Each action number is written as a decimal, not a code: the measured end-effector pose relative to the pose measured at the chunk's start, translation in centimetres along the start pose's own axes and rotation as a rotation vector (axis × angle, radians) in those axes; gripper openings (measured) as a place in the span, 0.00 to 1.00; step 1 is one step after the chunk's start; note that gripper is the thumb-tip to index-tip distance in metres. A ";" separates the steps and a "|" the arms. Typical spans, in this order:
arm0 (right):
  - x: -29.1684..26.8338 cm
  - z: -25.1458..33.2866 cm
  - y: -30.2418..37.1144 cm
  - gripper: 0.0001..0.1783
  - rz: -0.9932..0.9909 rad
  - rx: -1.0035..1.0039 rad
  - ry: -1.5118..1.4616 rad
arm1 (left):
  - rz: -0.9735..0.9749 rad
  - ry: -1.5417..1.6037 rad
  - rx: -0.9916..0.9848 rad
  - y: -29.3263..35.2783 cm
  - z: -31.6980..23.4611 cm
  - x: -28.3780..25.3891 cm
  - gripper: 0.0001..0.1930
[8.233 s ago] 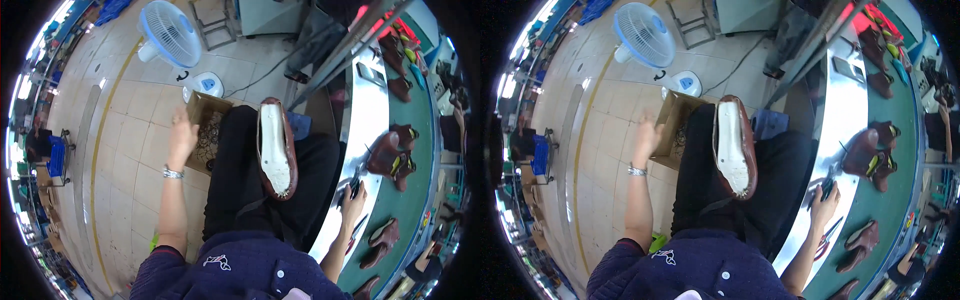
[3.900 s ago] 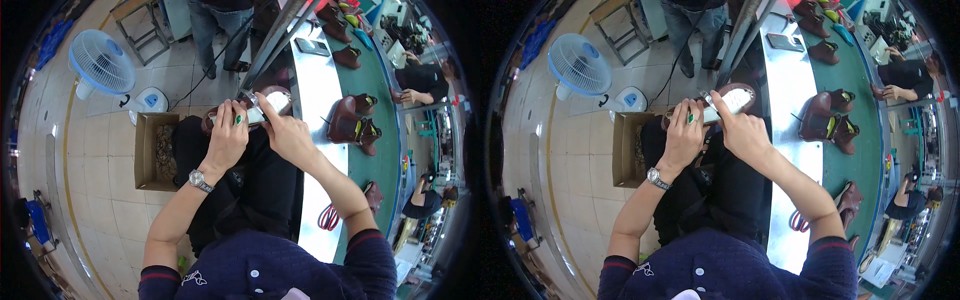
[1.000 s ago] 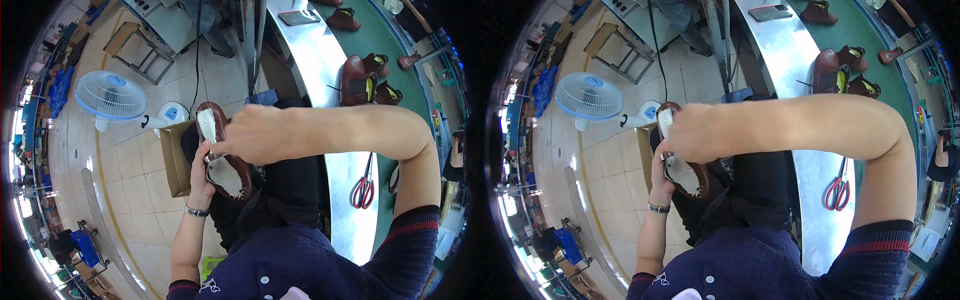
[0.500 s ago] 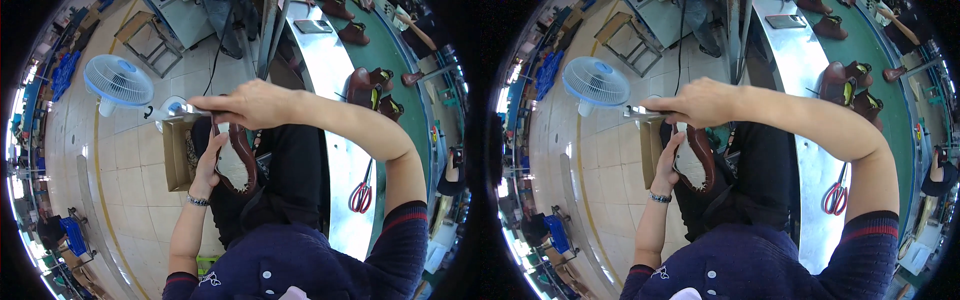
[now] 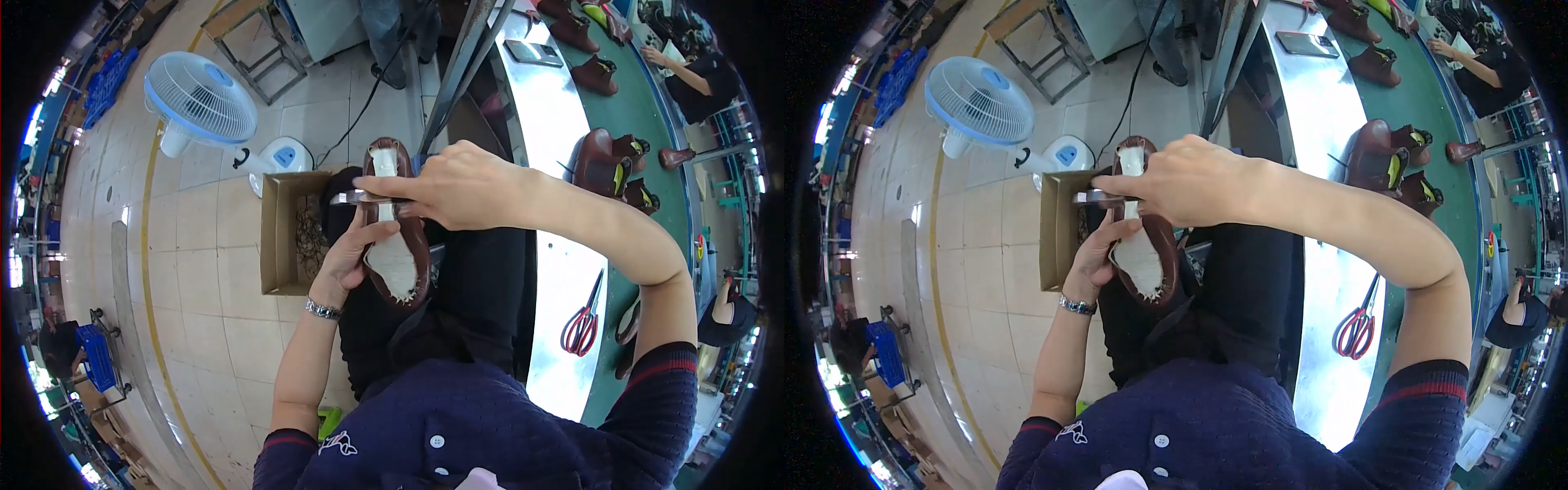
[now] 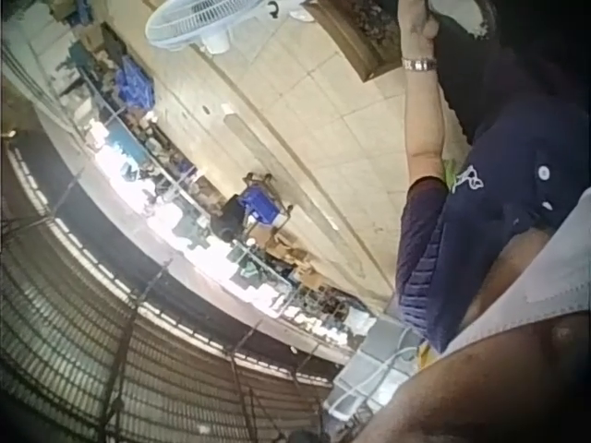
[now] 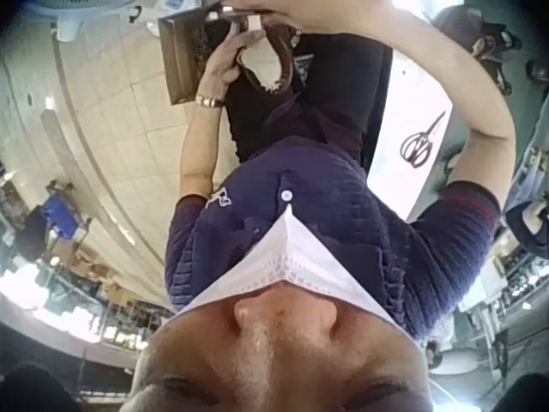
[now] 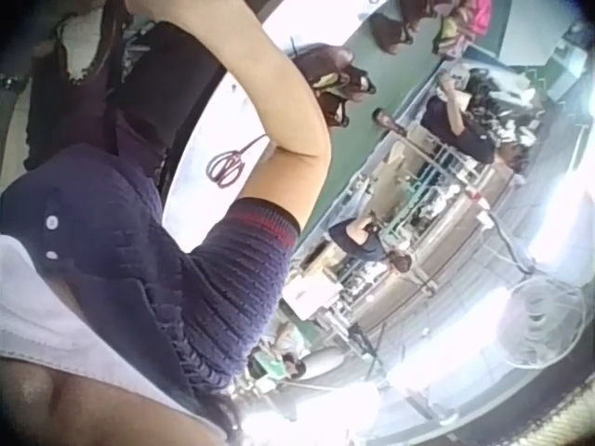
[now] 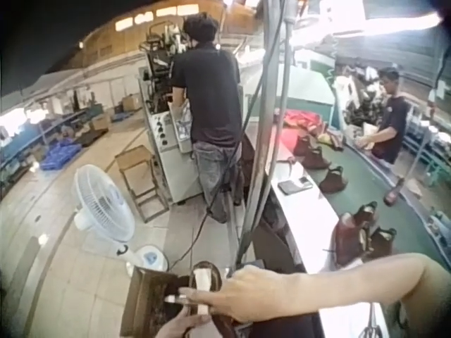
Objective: Trimming excess material from leather shoe components and checking assembly measurements.
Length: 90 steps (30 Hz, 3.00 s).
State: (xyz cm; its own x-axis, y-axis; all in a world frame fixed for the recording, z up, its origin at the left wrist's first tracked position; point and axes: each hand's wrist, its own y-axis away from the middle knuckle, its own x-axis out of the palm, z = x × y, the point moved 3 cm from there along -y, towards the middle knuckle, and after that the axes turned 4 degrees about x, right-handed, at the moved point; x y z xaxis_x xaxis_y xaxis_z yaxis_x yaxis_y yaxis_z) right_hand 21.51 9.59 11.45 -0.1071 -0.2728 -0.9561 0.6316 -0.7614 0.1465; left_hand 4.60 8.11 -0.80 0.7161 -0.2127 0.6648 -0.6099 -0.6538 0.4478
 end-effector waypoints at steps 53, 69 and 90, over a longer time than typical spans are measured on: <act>2.2 2.9 1.4 0.42 0.125 0.079 -0.001 | 0.058 0.040 0.219 3.5 6.5 0.6 0.31; 4.7 5.6 5.8 0.42 -0.014 0.060 0.115 | 0.120 -0.166 0.147 3.8 7.2 0.0 0.20; 10.1 2.3 20.0 0.19 -0.631 0.803 -1.549 | -0.087 -0.274 0.039 -1.8 -0.3 5.5 0.40</act>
State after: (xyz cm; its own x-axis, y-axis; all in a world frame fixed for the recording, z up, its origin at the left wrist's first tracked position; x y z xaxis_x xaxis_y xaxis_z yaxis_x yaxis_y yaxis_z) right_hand 31.22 -9.74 5.30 -0.9645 0.2518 0.0795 -0.1971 -0.8869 0.4177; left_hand 9.50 8.34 2.27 0.8332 -0.3396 0.4363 -0.5327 -0.7046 0.4688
